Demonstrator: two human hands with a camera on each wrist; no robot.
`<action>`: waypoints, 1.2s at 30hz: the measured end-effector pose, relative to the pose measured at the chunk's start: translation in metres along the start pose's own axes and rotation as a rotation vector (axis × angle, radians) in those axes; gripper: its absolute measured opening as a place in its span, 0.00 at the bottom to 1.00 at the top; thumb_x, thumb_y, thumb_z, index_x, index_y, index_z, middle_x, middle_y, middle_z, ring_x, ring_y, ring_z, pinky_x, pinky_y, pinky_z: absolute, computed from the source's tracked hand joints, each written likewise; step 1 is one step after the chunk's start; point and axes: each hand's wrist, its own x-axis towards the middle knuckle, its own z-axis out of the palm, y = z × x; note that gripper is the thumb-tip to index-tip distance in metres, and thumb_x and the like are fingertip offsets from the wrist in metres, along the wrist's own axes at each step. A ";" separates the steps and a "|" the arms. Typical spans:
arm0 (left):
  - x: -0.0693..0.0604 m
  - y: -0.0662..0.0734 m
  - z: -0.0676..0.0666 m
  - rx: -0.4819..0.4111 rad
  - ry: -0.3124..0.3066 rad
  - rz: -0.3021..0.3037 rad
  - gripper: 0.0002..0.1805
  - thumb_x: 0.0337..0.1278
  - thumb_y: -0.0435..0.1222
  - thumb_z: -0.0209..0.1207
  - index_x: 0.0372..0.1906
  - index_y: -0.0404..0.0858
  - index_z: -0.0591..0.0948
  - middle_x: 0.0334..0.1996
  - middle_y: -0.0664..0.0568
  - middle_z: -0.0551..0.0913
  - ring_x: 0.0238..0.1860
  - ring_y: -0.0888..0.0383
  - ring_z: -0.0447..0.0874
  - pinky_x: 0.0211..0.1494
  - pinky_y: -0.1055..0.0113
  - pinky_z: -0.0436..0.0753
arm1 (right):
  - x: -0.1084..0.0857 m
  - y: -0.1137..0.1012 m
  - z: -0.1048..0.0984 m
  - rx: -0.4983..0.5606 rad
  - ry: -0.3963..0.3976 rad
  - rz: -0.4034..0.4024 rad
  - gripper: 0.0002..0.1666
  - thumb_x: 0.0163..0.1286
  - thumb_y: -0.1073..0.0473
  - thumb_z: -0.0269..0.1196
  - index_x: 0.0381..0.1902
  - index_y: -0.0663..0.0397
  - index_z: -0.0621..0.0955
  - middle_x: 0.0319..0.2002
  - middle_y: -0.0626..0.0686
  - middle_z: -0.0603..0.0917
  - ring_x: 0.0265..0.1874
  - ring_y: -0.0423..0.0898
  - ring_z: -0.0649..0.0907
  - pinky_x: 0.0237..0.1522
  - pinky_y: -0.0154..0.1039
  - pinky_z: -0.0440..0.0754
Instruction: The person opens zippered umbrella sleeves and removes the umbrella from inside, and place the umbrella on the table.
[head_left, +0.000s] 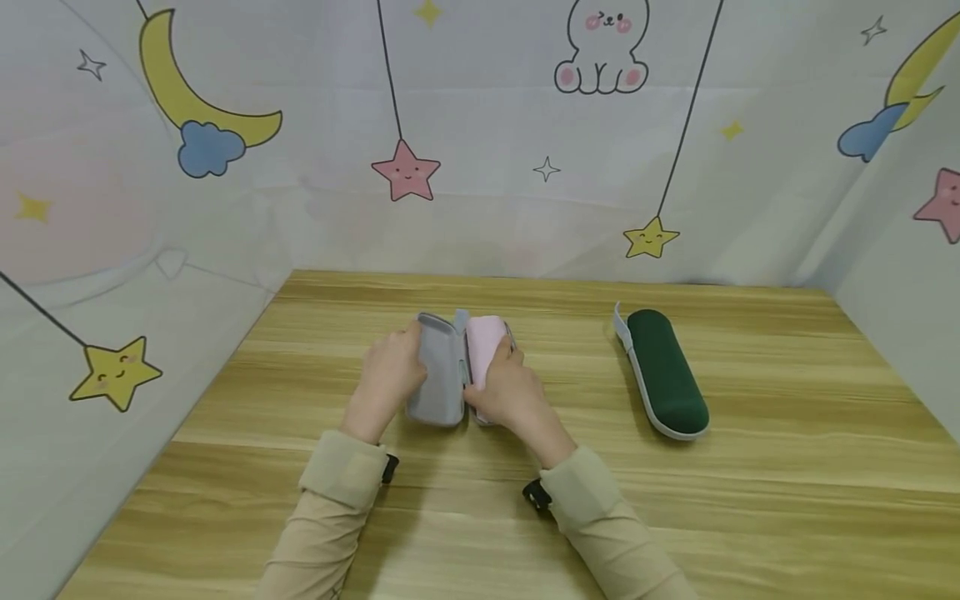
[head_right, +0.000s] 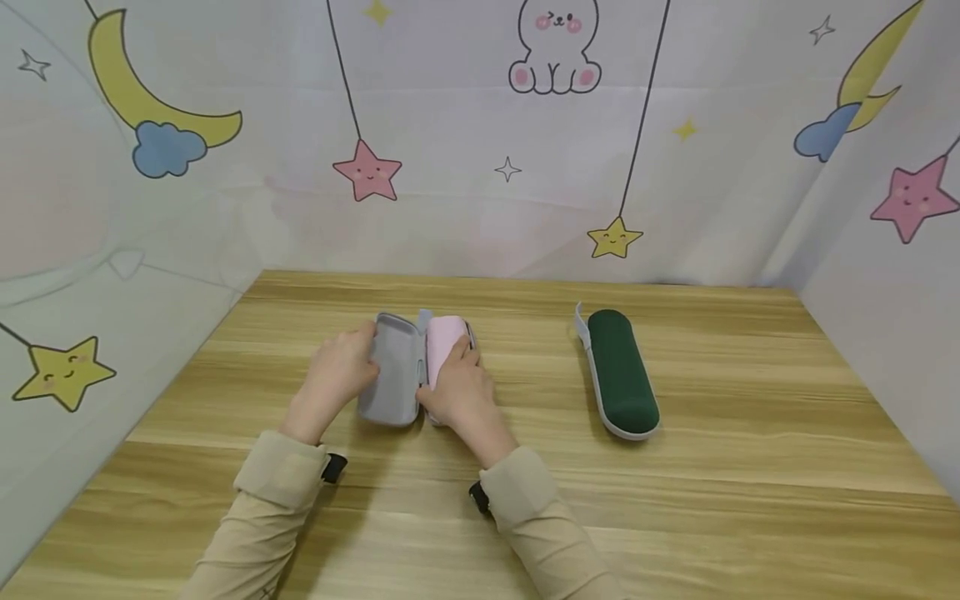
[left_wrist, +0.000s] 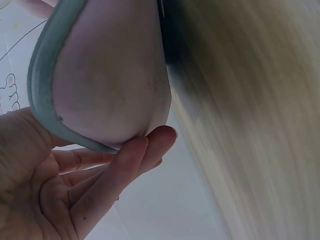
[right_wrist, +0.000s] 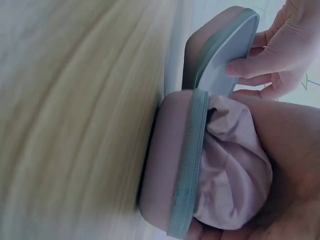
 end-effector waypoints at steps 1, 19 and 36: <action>0.000 0.000 0.000 -0.003 0.000 -0.002 0.27 0.47 0.24 0.55 0.59 0.27 0.72 0.36 0.36 0.84 0.24 0.50 0.79 0.23 0.62 0.80 | 0.000 0.000 0.000 0.008 0.006 0.000 0.62 0.58 0.43 0.65 0.73 0.72 0.46 0.62 0.73 0.68 0.43 0.59 0.81 0.43 0.50 0.82; 0.000 0.002 -0.001 -0.027 0.052 0.013 0.30 0.45 0.27 0.58 0.60 0.28 0.72 0.37 0.35 0.84 0.24 0.48 0.79 0.23 0.58 0.78 | -0.004 -0.002 -0.005 0.047 0.118 -0.036 0.54 0.57 0.47 0.62 0.71 0.70 0.52 0.46 0.65 0.75 0.32 0.54 0.79 0.28 0.42 0.79; 0.000 -0.001 -0.002 -0.033 0.042 0.000 0.31 0.45 0.27 0.59 0.60 0.27 0.71 0.40 0.33 0.84 0.29 0.43 0.83 0.26 0.56 0.81 | -0.011 -0.003 -0.029 0.112 0.170 -0.031 0.53 0.57 0.46 0.60 0.71 0.69 0.54 0.46 0.63 0.75 0.37 0.56 0.79 0.36 0.47 0.81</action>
